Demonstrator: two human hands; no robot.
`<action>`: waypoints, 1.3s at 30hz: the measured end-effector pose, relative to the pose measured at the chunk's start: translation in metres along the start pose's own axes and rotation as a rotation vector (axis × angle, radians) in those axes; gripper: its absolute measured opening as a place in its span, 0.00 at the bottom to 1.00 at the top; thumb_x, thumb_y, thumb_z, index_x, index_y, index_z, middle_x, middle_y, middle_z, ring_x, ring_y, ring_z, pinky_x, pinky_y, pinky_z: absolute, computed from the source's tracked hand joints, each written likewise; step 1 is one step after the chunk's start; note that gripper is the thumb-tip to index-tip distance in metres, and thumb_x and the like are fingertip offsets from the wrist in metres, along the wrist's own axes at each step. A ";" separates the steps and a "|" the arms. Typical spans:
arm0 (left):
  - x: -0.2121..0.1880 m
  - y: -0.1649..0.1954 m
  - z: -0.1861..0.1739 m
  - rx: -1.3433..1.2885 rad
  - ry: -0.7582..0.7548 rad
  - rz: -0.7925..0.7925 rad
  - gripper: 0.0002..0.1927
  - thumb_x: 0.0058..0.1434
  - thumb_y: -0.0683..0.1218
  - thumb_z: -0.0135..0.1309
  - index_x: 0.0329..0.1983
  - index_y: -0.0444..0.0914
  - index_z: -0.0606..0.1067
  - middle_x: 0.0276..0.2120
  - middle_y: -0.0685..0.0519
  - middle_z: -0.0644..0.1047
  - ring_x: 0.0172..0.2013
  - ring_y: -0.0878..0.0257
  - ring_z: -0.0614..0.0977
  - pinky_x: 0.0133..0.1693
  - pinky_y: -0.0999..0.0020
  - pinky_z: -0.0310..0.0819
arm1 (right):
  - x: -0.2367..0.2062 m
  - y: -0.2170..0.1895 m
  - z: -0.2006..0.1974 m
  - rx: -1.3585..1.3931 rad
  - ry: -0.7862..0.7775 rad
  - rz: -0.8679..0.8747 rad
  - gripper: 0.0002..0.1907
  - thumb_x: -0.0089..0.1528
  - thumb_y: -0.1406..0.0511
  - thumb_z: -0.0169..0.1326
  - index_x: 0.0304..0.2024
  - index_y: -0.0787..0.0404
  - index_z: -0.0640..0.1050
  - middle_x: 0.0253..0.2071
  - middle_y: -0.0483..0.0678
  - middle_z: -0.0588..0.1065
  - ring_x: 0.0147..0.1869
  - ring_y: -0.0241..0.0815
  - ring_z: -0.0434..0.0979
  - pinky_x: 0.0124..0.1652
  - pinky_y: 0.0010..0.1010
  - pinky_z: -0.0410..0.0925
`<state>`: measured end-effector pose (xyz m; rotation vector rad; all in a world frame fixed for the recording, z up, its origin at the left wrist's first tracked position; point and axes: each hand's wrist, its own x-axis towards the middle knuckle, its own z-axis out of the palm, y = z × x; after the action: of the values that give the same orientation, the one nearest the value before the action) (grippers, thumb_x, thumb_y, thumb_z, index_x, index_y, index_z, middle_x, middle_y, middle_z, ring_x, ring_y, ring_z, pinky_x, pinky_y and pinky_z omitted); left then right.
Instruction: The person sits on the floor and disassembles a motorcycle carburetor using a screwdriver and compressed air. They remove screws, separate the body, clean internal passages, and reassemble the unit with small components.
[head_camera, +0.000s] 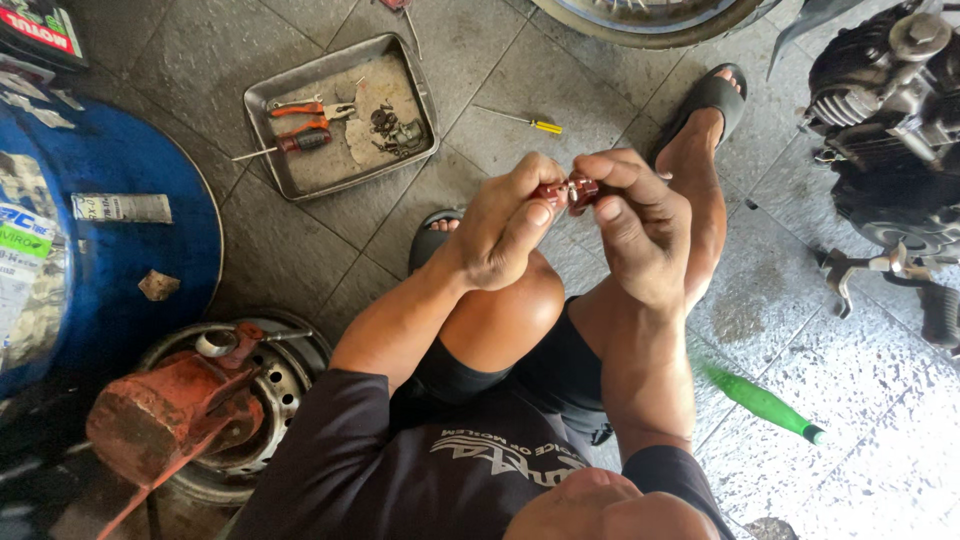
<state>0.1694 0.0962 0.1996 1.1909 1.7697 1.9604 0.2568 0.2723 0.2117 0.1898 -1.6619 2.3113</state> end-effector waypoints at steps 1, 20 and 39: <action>0.001 -0.001 -0.001 0.015 0.011 0.020 0.22 0.80 0.59 0.37 0.49 0.36 0.67 0.34 0.50 0.73 0.31 0.60 0.77 0.36 0.66 0.72 | 0.000 0.000 -0.002 0.009 -0.012 0.024 0.17 0.71 0.67 0.57 0.60 0.73 0.75 0.53 0.51 0.73 0.50 0.37 0.75 0.52 0.25 0.71; 0.022 -0.029 0.011 -0.253 0.232 -0.231 0.30 0.78 0.62 0.35 0.32 0.35 0.70 0.23 0.54 0.70 0.25 0.64 0.71 0.29 0.67 0.65 | 0.006 0.008 0.013 -0.162 -0.028 -0.043 0.18 0.61 0.72 0.70 0.49 0.64 0.76 0.62 0.48 0.67 0.63 0.37 0.71 0.65 0.29 0.67; -0.149 -0.303 -0.033 0.802 -0.068 -0.312 0.51 0.50 0.57 0.71 0.72 0.36 0.59 0.62 0.36 0.64 0.57 0.38 0.70 0.57 0.43 0.68 | -0.010 0.016 -0.042 -0.357 0.246 0.023 0.24 0.52 0.64 0.75 0.42 0.62 0.75 0.57 0.56 0.74 0.54 0.38 0.76 0.54 0.29 0.70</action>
<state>0.1413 0.0459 -0.1352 1.0457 2.6106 1.0280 0.2639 0.3057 0.1805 -0.1819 -1.9101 1.9171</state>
